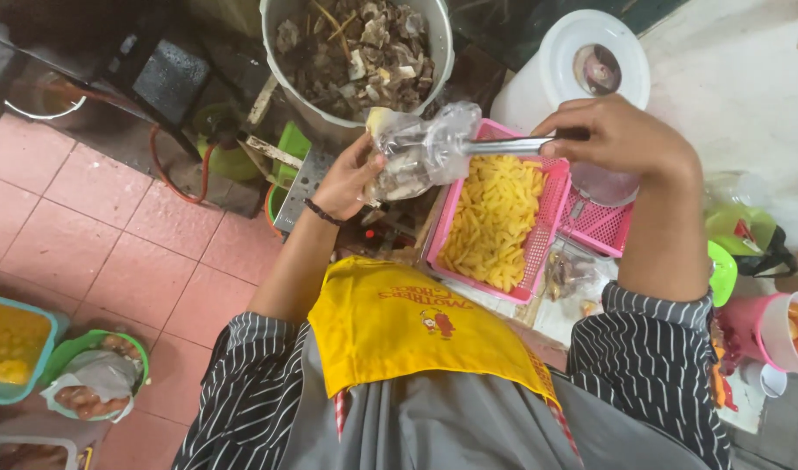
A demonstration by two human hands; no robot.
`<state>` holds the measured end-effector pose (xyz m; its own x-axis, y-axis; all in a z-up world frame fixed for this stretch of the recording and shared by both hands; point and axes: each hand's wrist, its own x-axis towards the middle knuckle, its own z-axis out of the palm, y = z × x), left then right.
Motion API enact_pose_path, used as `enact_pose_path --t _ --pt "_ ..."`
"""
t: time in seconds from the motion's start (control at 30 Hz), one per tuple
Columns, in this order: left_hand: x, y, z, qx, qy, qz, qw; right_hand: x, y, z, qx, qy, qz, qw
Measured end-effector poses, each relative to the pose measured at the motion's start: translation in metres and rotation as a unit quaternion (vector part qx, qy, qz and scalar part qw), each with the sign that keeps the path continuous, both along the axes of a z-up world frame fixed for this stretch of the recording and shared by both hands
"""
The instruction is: Packaging cooked meat and soup ingredients from a large pot into small plastic bags using tongs and spoons.
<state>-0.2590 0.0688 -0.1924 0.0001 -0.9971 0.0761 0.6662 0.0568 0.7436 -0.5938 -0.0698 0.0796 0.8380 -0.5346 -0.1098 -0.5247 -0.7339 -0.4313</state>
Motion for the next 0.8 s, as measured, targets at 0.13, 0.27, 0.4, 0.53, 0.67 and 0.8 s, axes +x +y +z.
enact_pose_path --t 0.13,0.27,0.4,0.53,0.67,0.8 --pt "0.001 0.014 0.046 -0.046 0.022 -0.057 0.997 0.015 -0.001 -0.011 -0.062 0.067 0.013 0.996" --pt "0.006 0.019 0.042 -0.069 -0.015 -0.048 0.996 0.024 0.002 -0.010 0.054 0.043 0.028 0.997" --pt "0.003 0.022 0.049 -0.044 0.026 -0.081 0.995 0.035 0.011 -0.017 -0.010 0.046 0.054 0.997" --pt "-0.004 0.015 0.039 -0.083 0.023 -0.038 0.996 0.040 0.021 -0.026 -0.052 -0.010 0.092 0.994" --pt "-0.006 0.012 0.028 -0.080 0.144 -0.038 0.986 0.028 0.048 -0.018 -0.172 0.060 0.042 0.982" --pt "-0.011 0.013 0.044 -0.110 0.178 -0.045 0.977 0.010 0.064 -0.022 -0.326 -0.026 0.048 0.944"
